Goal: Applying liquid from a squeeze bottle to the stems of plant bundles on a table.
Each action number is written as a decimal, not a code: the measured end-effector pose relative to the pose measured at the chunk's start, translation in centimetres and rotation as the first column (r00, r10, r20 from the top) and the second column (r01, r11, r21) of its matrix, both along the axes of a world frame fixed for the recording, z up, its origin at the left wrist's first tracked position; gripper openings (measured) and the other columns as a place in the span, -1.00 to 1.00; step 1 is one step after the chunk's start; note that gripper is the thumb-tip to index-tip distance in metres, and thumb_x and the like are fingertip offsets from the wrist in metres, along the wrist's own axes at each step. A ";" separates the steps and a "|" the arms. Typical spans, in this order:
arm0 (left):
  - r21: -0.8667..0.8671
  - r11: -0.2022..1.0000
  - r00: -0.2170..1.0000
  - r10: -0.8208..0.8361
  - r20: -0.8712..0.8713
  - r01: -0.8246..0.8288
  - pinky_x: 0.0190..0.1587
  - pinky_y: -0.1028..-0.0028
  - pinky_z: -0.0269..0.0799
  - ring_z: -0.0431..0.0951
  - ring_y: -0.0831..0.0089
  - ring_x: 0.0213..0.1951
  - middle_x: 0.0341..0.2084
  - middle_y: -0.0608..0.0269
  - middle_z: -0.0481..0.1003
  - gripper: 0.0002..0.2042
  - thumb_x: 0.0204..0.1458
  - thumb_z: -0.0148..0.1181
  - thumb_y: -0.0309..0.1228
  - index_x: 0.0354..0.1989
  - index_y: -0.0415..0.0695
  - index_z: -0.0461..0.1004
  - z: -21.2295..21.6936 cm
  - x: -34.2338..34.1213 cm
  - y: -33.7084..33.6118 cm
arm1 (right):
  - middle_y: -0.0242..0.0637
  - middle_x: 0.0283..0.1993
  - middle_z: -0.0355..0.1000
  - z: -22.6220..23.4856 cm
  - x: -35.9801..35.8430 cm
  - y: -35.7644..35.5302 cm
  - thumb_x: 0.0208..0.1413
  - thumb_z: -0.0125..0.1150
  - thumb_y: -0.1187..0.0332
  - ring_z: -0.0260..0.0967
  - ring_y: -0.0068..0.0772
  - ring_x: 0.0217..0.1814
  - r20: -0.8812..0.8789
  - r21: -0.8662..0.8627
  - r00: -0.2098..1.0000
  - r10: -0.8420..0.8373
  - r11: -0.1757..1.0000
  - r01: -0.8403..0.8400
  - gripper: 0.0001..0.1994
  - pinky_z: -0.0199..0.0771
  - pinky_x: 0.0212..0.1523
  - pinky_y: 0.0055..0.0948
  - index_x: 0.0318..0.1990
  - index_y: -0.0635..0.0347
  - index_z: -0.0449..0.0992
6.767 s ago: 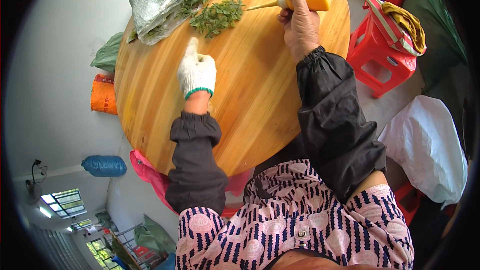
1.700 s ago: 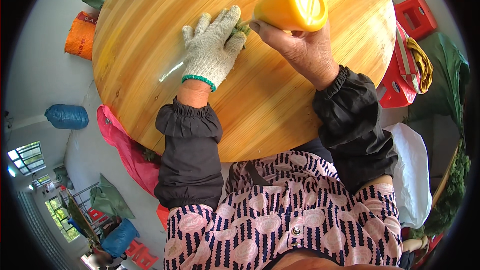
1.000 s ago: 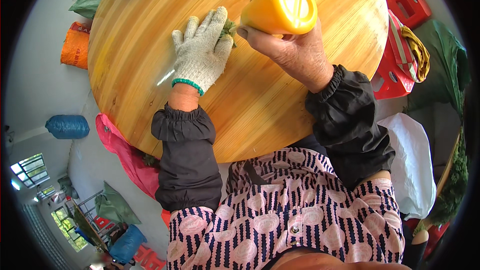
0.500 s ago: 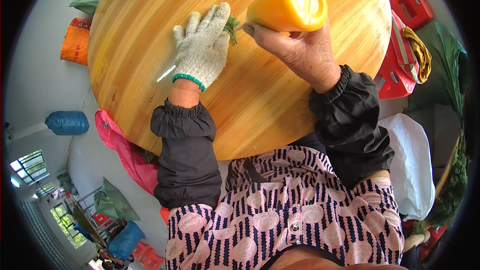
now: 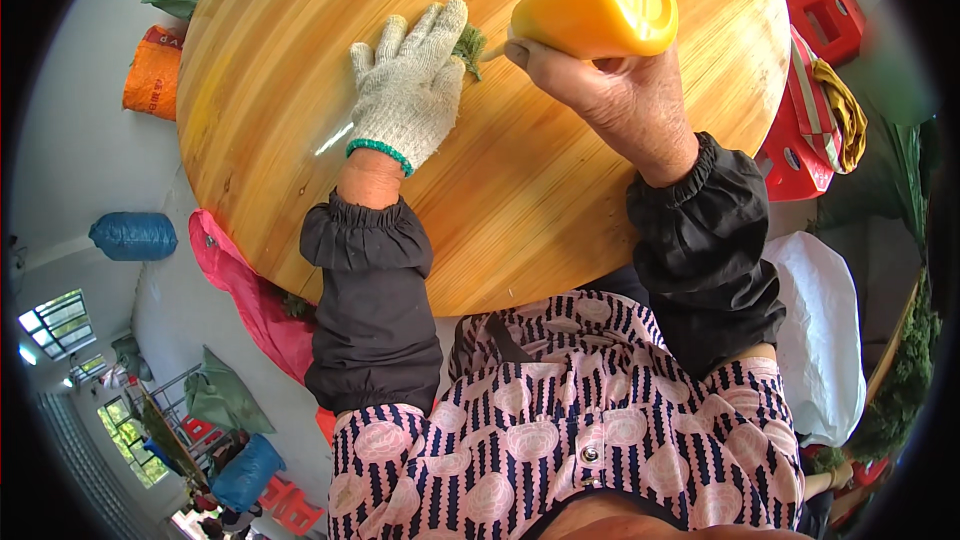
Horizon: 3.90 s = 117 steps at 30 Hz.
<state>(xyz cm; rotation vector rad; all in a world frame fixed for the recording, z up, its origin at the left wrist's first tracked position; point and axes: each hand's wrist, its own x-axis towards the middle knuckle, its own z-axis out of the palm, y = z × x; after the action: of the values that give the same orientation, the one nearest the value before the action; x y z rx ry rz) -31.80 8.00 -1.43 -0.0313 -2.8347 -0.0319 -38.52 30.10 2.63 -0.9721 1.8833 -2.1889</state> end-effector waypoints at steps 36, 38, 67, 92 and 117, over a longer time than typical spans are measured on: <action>0.603 0.372 0.558 0.816 0.150 -0.706 0.17 0.35 0.46 0.62 0.26 0.01 -0.01 -0.06 0.61 -0.67 0.09 0.10 -0.62 0.05 -0.29 0.59 1.7 29.0 -15.0 | -0.42 -0.47 0.41 -7.5 -14.1 1.2 0.20 0.36 0.17 0.25 -0.55 -0.55 0.634 -0.609 0.769 0.082 0.666 0.431 -0.77 0.27 -0.53 -0.50 -0.30 0.02 0.44; 0.220 0.421 0.472 0.825 0.310 -0.880 0.19 0.28 0.45 0.60 0.09 0.05 0.06 -0.11 0.57 -0.62 0.12 0.12 -0.45 0.13 -0.17 0.56 -0.7 30.6 -16.6 | -0.43 -0.47 0.40 -6.1 -13.5 1.9 0.21 0.35 0.17 0.24 -0.55 -0.55 0.598 -0.628 0.797 0.079 0.665 0.405 -0.78 0.26 -0.53 -0.51 -0.30 0.02 0.44; 0.782 0.617 0.934 0.324 -0.150 -0.088 -0.25 0.48 0.46 0.50 0.55 -0.35 -0.31 0.32 0.52 -0.40 0.08 0.16 -0.63 0.37 -0.04 0.37 -1.7 -14.0 -3.4 | -0.34 -0.43 0.50 -5.6 -11.1 2.9 0.04 0.47 0.20 0.39 -0.53 -0.53 0.735 -0.542 0.661 -0.152 0.453 0.708 -0.70 0.47 -0.47 -0.45 -0.28 0.21 0.52; 0.435 0.898 0.988 0.007 -0.157 0.063 0.12 0.30 0.50 0.61 0.15 0.05 0.03 -0.08 0.59 -0.29 0.04 0.38 -0.52 0.43 -0.10 0.27 -0.5 -1.9 1.0 | -0.34 -0.32 0.54 -2.5 -5.8 1.5 0.12 0.38 0.18 0.43 -0.59 -0.40 0.257 -0.268 0.959 -0.118 0.945 0.188 -0.71 0.42 -0.33 -0.55 -0.23 0.26 0.58; 0.234 0.972 0.998 0.039 -0.041 -0.029 -0.05 0.16 0.31 0.56 0.22 -0.22 -0.45 0.31 0.56 -0.33 0.03 0.37 -0.22 0.32 -0.19 0.34 0.5 -2.4 2.8 | -0.36 -0.31 0.59 -2.4 -3.1 -1.3 -0.06 0.48 0.40 0.51 -0.54 -0.29 -0.124 -0.126 0.986 -0.112 0.987 0.097 -0.72 0.56 -0.17 -0.46 -0.17 0.24 0.59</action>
<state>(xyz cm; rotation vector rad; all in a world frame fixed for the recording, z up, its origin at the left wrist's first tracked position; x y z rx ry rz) -34.22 10.85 -0.93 0.0672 -2.7654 -0.3520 -41.65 28.82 0.27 -1.0853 1.9189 -2.3767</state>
